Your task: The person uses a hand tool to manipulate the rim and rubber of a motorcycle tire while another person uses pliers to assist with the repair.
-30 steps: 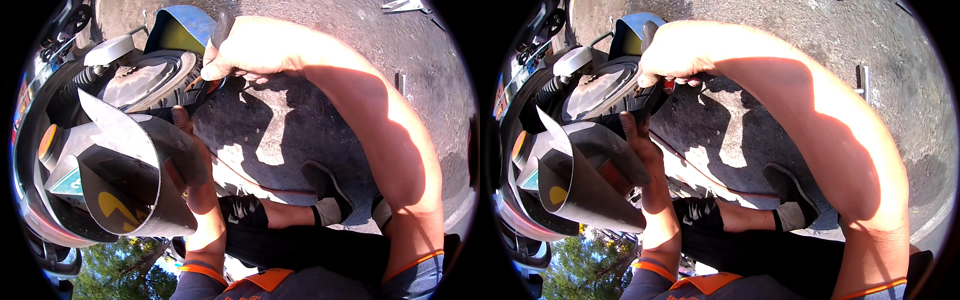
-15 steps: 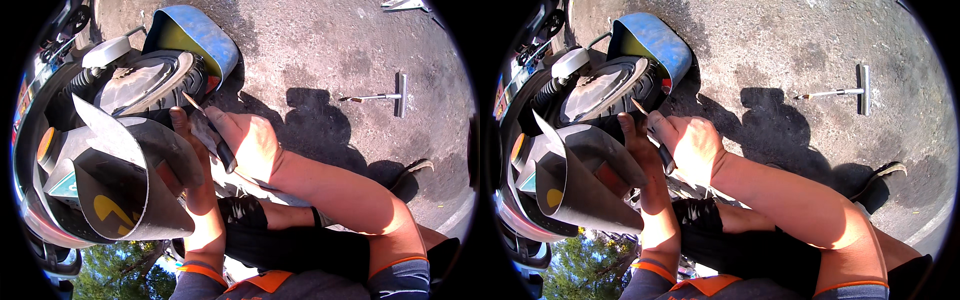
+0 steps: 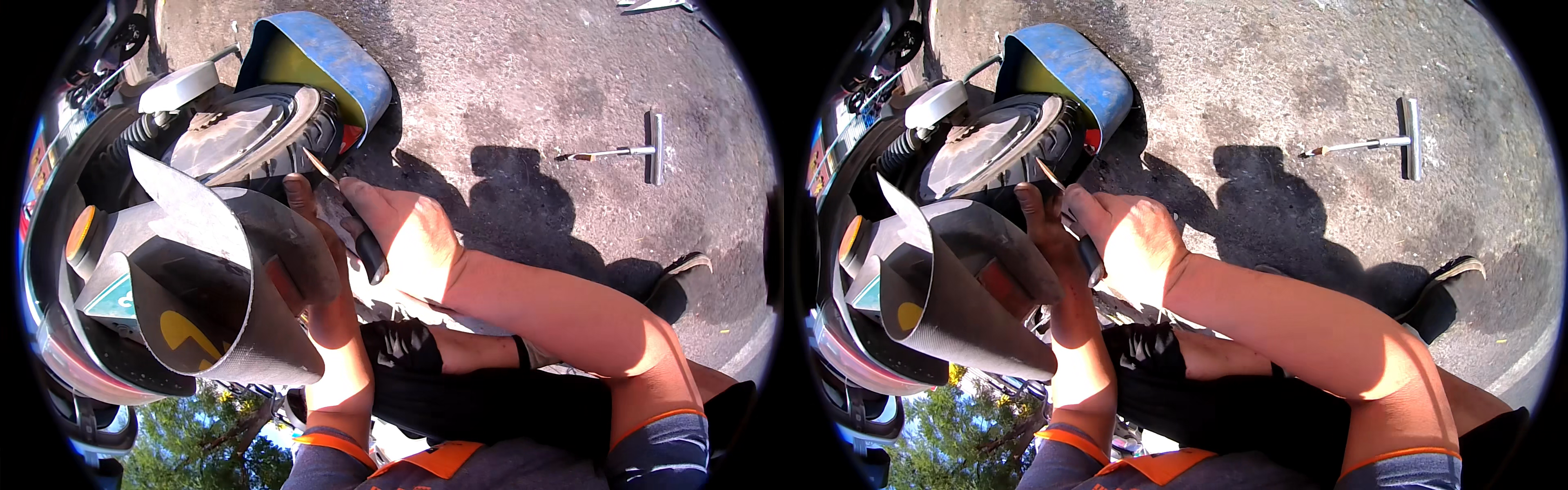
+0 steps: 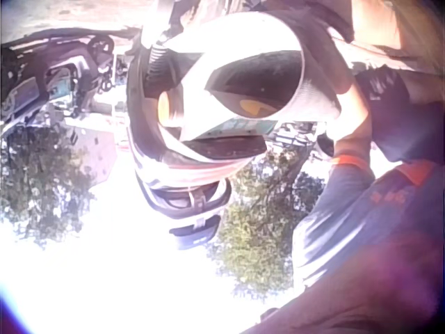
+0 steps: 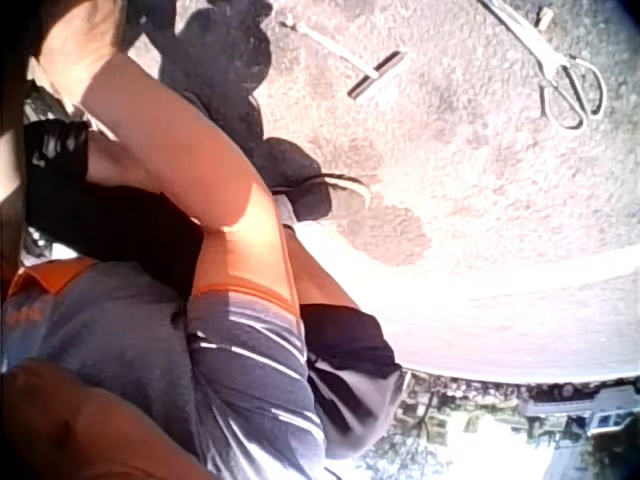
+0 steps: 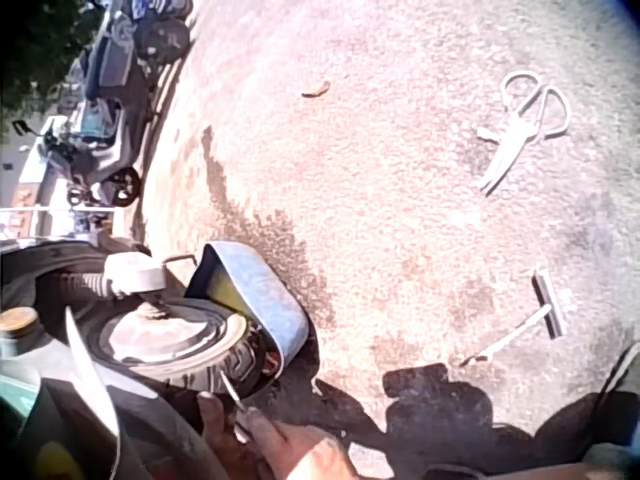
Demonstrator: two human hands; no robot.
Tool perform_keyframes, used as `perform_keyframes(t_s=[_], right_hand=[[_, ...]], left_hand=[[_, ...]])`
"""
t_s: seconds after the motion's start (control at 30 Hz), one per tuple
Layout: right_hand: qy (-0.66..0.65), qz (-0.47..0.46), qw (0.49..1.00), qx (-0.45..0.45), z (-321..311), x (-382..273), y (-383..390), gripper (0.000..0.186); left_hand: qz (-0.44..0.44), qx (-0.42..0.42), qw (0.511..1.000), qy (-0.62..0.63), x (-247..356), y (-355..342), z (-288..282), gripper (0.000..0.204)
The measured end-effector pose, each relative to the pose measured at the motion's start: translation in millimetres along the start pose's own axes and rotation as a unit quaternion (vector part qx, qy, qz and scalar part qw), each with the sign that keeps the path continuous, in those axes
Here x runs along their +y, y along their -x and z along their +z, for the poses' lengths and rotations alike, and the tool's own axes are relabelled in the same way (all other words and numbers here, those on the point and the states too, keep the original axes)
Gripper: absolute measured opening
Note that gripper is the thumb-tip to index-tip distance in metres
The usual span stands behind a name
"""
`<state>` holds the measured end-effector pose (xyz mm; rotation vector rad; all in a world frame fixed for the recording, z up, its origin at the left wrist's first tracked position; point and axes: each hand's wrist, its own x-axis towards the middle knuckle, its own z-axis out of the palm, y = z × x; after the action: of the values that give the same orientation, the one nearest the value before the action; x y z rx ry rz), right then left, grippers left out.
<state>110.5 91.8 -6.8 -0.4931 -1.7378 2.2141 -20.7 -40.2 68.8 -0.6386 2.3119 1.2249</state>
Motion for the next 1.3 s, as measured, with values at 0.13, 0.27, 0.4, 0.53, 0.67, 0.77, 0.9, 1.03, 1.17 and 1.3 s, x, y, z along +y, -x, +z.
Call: perform_keyframes(t_s=[0.13,0.27,0.4,0.53,0.67,0.77,0.9,1.03,1.17,1.3], right_hand=[[0.036,-0.025,0.994,-0.104,-60,0,-41,0.041],[0.083,0.059,0.968,-0.227,-106,-16,-95,0.028],[0.052,0.101,0.958,-0.263,-112,-12,-129,0.025],[0.064,0.180,0.946,-0.261,-102,-9,-131,0.028],[-0.134,0.128,0.977,-0.102,-59,-2,-56,0.022],[-0.068,0.036,0.997,-0.021,-29,5,-20,0.036],[-0.047,-0.020,0.998,0.023,6,15,-5,0.050],[0.000,-0.060,0.996,0.065,34,22,0,0.062],[-0.001,-0.066,0.994,0.090,47,23,4,0.067],[0.020,-0.044,0.997,0.068,39,24,5,0.067]], left_hand=[[0.060,0.029,0.998,-0.006,4,4,-16,0.075],[0.078,0.017,0.997,-0.008,-1,-9,-6,0.076],[0.088,0.026,0.996,-0.010,1,-7,-8,0.078],[0.073,0.026,0.997,-0.018,-1,-8,-3,0.080],[0.025,0.009,0.999,-0.032,-2,-5,8,0.081],[-0.027,-0.032,0.999,-0.028,-4,-3,20,0.082],[-0.003,-0.002,0.999,-0.035,-7,-4,6,0.084],[0.021,0.026,0.998,-0.058,-7,-2,4,0.086],[-0.009,-0.009,0.993,-0.119,5,12,23,0.090],[0.026,-0.024,0.994,-0.107,0,2,16,0.088]])
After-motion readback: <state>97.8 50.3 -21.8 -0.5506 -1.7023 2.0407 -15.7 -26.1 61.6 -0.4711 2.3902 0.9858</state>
